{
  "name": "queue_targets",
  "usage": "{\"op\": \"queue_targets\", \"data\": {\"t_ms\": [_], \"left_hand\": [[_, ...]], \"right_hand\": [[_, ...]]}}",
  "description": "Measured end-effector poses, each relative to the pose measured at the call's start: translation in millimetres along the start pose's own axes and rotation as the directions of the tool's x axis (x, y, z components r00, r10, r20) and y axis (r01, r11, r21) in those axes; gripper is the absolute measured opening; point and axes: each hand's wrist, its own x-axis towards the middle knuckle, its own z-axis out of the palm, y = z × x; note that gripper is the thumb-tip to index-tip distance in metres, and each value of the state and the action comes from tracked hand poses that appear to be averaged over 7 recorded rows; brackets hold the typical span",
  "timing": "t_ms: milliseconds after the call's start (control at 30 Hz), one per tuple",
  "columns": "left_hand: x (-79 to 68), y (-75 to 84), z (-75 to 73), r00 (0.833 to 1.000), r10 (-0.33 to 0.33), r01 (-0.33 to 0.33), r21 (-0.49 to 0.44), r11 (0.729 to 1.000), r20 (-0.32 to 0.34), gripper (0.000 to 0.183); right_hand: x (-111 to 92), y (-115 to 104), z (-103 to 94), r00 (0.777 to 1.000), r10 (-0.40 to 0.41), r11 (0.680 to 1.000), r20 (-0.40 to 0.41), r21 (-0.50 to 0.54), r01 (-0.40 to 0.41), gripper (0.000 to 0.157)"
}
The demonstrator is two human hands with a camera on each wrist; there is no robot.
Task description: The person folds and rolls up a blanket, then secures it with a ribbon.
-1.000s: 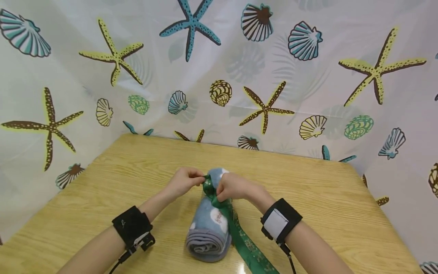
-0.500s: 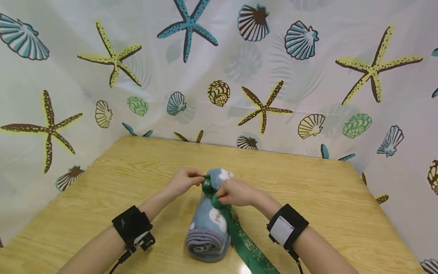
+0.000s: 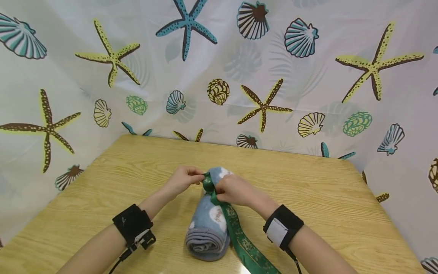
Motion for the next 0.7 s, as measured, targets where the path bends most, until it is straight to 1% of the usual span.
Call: {"op": "queue_targets", "data": {"t_ms": [67, 167, 267, 367, 467, 600, 700], "left_hand": [[0.2, 0.5, 0.6, 1.000, 0.001, -0.001, -0.002, 1.000, 0.004, 0.015], [0.6, 0.4, 1.4, 1.000, -0.003, 0.003, 0.000, 1.000, 0.005, 0.014], [0.6, 0.9, 2.0, 1.000, -0.006, 0.006, 0.007, 1.000, 0.005, 0.013], [0.6, 1.3, 3.1, 1.000, -0.003, 0.002, 0.013, 1.000, 0.009, 0.013], [0.7, 1.3, 4.7, 1.000, 0.005, -0.005, 0.019, 1.000, 0.015, 0.014], [1.1, 1.0, 6.5, 1.000, 0.004, -0.005, 0.019, 1.000, 0.016, 0.014], [0.9, 1.3, 7.1, 1.000, -0.004, 0.004, 0.018, 1.000, 0.013, 0.014]], "right_hand": [[0.5, -3.2, 0.8, 0.999, 0.034, 0.997, -0.008, -0.064, -0.035, 0.026], [1.7, -8.4, 1.8, 0.997, 0.071, 0.982, -0.023, -0.174, -0.074, 0.027], [3.9, -13.7, 1.6, 0.991, 0.134, 0.965, -0.017, -0.225, -0.135, 0.030], [5.6, -17.0, 1.8, 0.973, 0.230, 0.949, 0.006, -0.223, -0.223, 0.033], [6.9, -18.3, 2.4, 0.949, 0.315, 0.936, 0.035, -0.179, -0.304, 0.038], [7.7, -20.0, 2.1, 0.928, 0.367, 0.924, 0.065, -0.143, -0.355, 0.040], [8.1, -20.8, 1.7, 0.925, 0.374, 0.921, 0.070, -0.151, -0.360, 0.041]]}}
